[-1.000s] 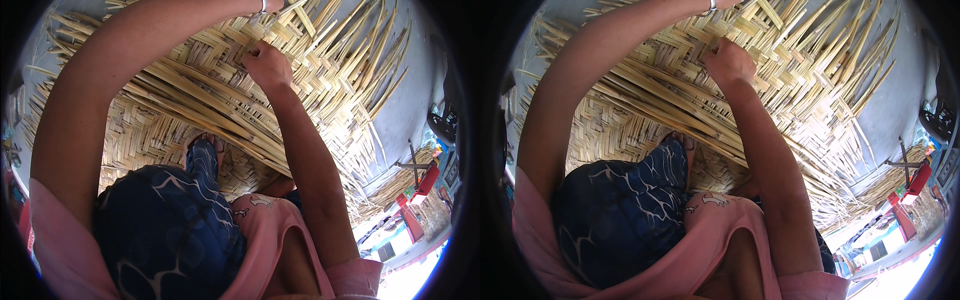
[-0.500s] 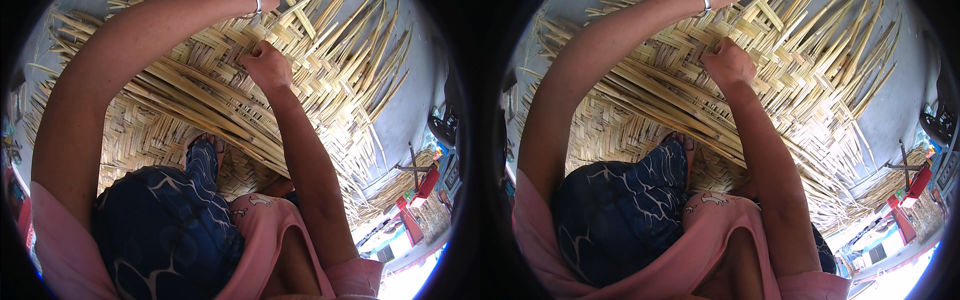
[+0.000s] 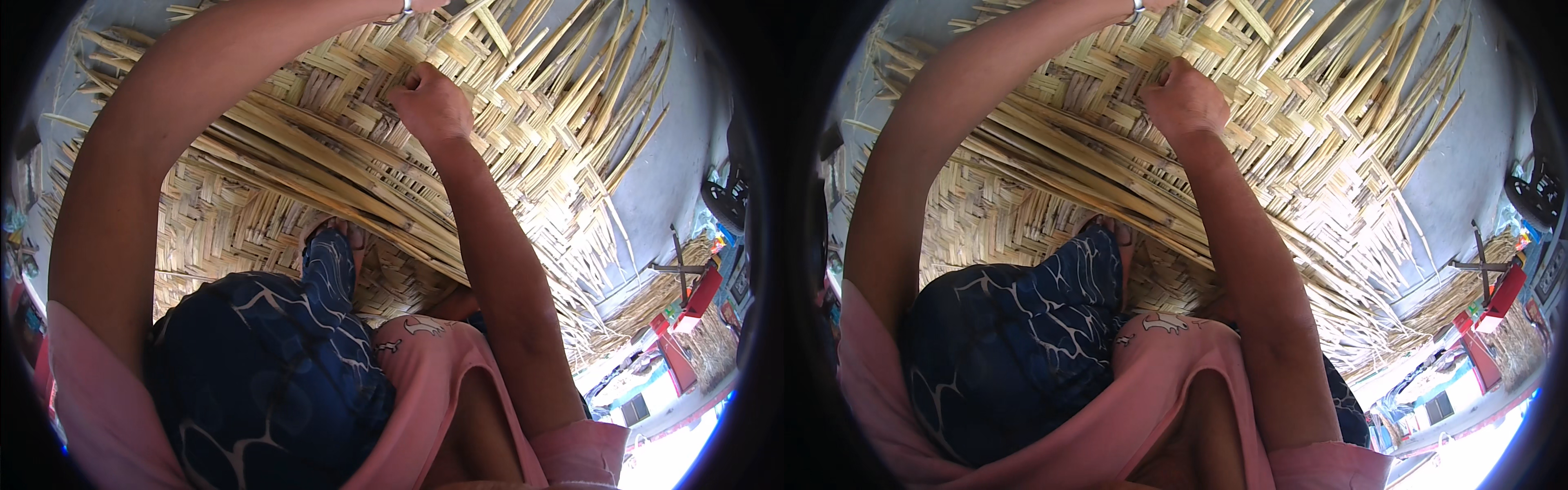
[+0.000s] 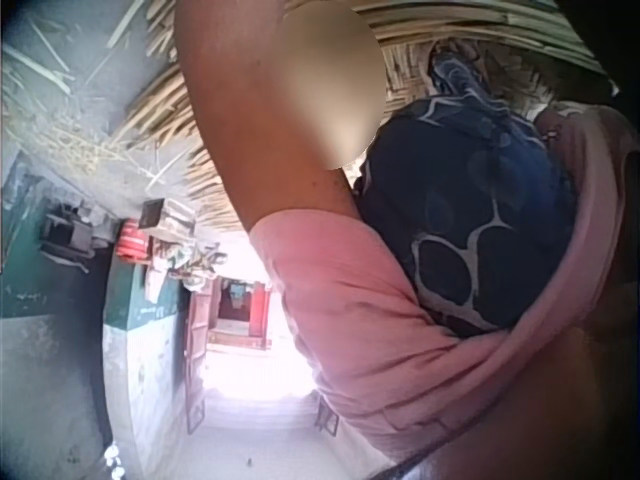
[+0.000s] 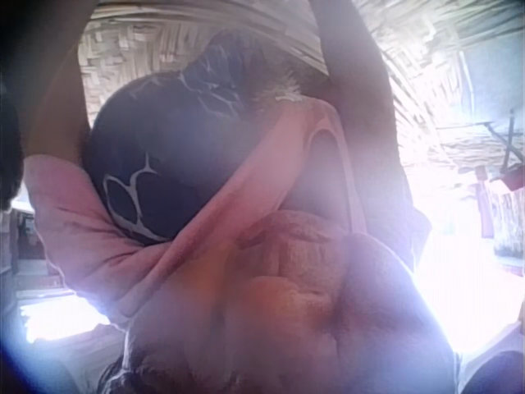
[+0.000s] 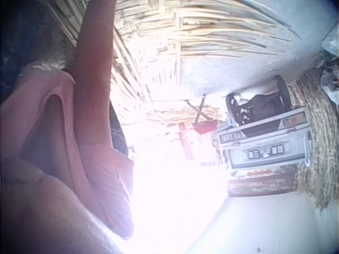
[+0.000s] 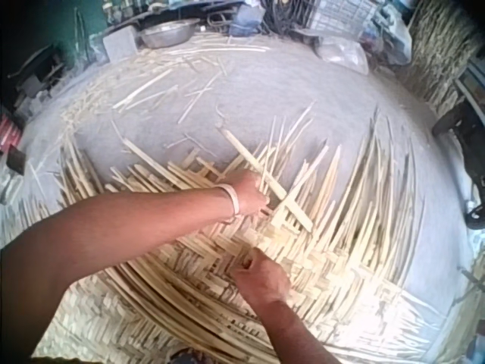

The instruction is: The person weaves a basket by hand, interlacing thin bamboo strips in a tight pattern. They repeatedly pull and adjust the strips to maintain tension and alignment.

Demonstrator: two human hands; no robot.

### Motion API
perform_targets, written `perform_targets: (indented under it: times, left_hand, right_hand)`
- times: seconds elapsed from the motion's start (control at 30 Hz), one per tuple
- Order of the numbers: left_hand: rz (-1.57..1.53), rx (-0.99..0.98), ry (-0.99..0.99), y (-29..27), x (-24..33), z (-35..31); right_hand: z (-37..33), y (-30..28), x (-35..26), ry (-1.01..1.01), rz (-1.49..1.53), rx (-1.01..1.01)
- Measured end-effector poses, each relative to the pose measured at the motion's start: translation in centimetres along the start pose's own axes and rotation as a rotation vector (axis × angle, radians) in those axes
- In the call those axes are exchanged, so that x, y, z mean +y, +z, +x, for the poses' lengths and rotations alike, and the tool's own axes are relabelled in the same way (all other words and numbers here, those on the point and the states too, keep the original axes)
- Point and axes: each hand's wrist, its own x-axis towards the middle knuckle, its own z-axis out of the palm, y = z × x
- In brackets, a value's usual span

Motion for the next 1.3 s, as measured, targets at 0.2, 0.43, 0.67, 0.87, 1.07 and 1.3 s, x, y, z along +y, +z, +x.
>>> perform_targets:
  times: [0.2,0.43,0.67,0.87,1.07,1.3]
  left_hand:
    - [0.068,-0.009,-0.087,-0.3,1.2,0.1]
    - [0.188,-0.065,0.198,-0.1,4.4,-0.9]
    - [0.067,-0.196,0.101,-0.6,4.0,-0.5]
    - [-0.107,-0.180,0.140,0.4,2.3,0.5]
    - [-0.308,-0.407,-0.137,1.0,0.8,2.1]
    - [-0.279,-0.387,-0.098,1.5,0.0,2.5]
  right_hand:
    - [-0.2,-0.2,1.2,-0.028,0.057,-0.016]
    - [0.6,0.9,1.7,-0.076,-0.007,0.073]
    - [1.2,0.6,0.9,-0.051,-0.056,0.019]
    - [1.1,-0.4,0.6,-0.011,-0.039,-0.113]
    - [0.2,-0.4,2.0,-0.068,0.026,-0.076]
    - [-0.3,-0.2,1.3,-0.113,-0.103,-0.058]
